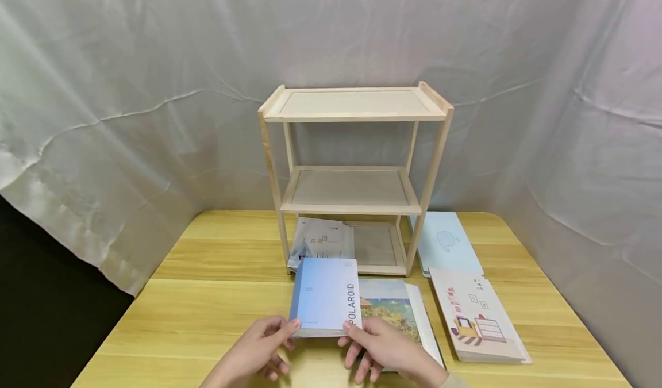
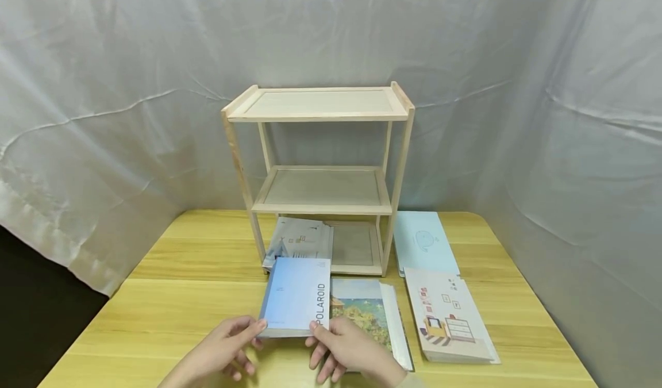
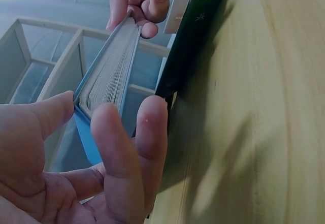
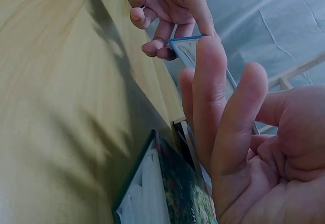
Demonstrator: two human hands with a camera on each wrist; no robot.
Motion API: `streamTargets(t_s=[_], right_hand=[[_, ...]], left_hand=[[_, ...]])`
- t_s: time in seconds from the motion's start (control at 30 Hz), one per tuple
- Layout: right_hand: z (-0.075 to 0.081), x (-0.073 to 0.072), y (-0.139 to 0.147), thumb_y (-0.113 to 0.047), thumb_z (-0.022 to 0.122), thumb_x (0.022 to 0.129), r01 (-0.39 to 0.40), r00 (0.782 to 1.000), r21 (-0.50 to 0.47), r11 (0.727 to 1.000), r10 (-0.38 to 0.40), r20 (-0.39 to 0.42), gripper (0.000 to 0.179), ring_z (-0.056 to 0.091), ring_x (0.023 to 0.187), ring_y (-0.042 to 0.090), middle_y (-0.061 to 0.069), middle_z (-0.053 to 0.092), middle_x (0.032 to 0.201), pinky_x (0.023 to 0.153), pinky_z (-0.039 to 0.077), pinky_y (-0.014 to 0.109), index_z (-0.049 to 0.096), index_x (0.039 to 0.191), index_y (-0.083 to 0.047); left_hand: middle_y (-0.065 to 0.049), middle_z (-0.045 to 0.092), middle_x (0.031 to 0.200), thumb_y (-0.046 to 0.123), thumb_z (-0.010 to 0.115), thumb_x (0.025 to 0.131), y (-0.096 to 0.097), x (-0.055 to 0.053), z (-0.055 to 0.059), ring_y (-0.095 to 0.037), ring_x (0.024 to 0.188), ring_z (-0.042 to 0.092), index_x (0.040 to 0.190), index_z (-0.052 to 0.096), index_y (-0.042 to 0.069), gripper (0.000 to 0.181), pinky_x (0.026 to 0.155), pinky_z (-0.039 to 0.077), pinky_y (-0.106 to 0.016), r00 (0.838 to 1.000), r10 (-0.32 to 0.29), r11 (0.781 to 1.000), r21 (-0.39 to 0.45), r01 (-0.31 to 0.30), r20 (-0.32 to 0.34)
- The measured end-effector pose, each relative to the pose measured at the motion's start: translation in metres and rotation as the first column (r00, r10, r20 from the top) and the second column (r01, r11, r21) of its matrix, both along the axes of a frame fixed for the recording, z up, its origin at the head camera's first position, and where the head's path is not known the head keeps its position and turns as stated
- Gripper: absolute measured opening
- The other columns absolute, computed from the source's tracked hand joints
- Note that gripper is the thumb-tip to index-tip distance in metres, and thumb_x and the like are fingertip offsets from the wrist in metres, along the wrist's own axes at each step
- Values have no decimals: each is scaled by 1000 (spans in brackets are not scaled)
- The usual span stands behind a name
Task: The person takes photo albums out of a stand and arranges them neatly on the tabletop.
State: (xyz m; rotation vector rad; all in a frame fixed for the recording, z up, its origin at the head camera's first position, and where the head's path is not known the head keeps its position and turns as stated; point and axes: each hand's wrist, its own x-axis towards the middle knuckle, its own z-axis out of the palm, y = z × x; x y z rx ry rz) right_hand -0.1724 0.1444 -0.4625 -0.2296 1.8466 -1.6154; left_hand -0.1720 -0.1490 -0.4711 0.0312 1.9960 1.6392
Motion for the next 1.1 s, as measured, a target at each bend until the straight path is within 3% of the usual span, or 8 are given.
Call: streamTargets(t_s=[0.53,0.87,1.1], right_hand=[[-2,9,-8,-45,49,115,-8,1000,7,1000,7,22,52,68,56,3,1,77,84,48,52,14,73,118,1],[-3,14,-12,-44,50,114,-13,999,26,1000,14,-31,51,63,56,2,0,75,77,47,50,13,75,109,1],[-2,19,-17,-45,52,113,-18,999,69,997,21,-49,50,60,55,3,-1,76,76,50,48,15,77,106,-3]], left_hand=[[-8,65,104,55,57,109,-9,11,1,-15,65,69,108,63,0,55,53,54,-22,1000,-7,999,-33,7,-1],[-9,67,103,54,58,109,-15,15,-2,-16,65,70,109,65,0,55,57,58,-27,1000,5,998,-70,-6,-10],[-8,69,102,56,60,108,-19,17,-4,-18,69,71,108,66,0,56,67,62,-32,1000,14,995,-95,-14,-2]])
